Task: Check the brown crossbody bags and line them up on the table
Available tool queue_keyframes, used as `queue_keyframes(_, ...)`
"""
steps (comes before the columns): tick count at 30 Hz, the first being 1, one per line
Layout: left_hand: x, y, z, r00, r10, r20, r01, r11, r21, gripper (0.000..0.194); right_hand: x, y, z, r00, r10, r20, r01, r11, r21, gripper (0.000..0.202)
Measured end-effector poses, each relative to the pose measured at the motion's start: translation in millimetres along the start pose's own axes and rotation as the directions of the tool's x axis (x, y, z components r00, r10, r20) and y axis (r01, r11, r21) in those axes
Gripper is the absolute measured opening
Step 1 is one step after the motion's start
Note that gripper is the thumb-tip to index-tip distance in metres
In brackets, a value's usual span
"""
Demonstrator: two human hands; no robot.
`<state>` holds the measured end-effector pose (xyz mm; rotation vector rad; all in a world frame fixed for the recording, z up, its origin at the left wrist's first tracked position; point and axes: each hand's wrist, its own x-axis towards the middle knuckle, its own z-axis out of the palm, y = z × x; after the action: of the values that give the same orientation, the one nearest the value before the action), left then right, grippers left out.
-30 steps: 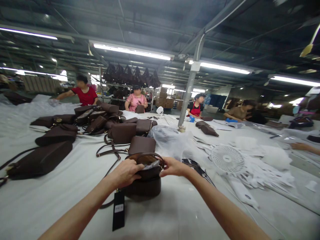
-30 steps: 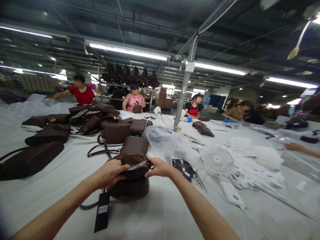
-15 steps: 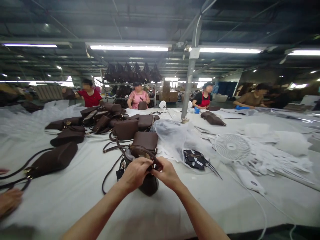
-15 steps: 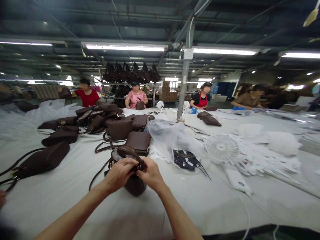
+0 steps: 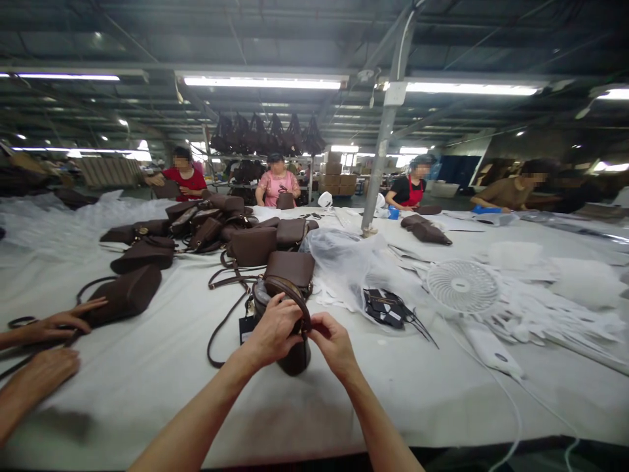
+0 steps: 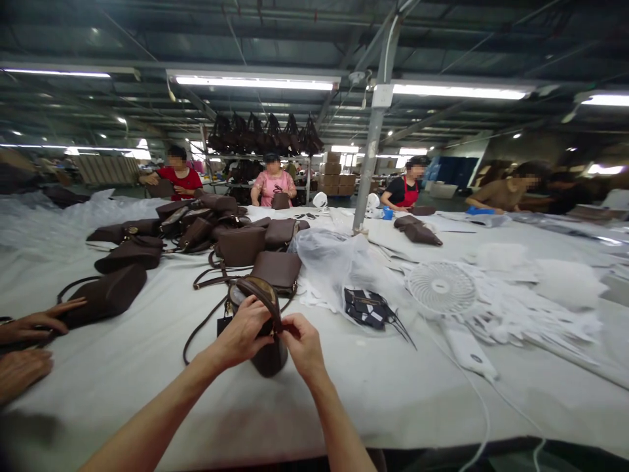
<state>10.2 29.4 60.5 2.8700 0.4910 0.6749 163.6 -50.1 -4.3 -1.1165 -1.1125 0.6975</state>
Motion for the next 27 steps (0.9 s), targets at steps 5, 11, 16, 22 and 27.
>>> queue_keyframes(5,-0.4,2.0,-1.2,0.994,0.075,0.082,-0.086,0.987,0.133,0.035,-1.8,6.3,7.1,0.998,0.026,-0.058,-0.023,0.998,0.057,0.017)
queue_keyframes(11,2.4,-3.9,3.4,0.978,0.161,0.13,-0.189,0.949,0.253,0.017,-5.6,6.0,9.8,0.996,0.038,-0.076,-0.032,0.996,0.078,0.021)
queue_keyframes(16,3.7,-12.5,9.6,0.956,0.274,0.101,-0.293,0.893,0.342,0.022,-4.5,4.8,13.3,0.994,0.033,-0.101,-0.024,0.996,0.087,0.022)
queue_keyframes(22,-0.9,-19.5,19.6,0.958,0.284,-0.023,-0.269,0.928,0.257,0.021,-15.8,13.7,20.8,0.992,0.019,-0.127,-0.016,1.0,0.027,0.024)
queue_keyframes(27,1.7,-7.9,31.6,0.986,0.123,-0.113,-0.111,0.988,0.112,0.021,-17.9,26.0,37.7,0.978,-0.115,-0.173,0.074,0.971,-0.225,0.054)
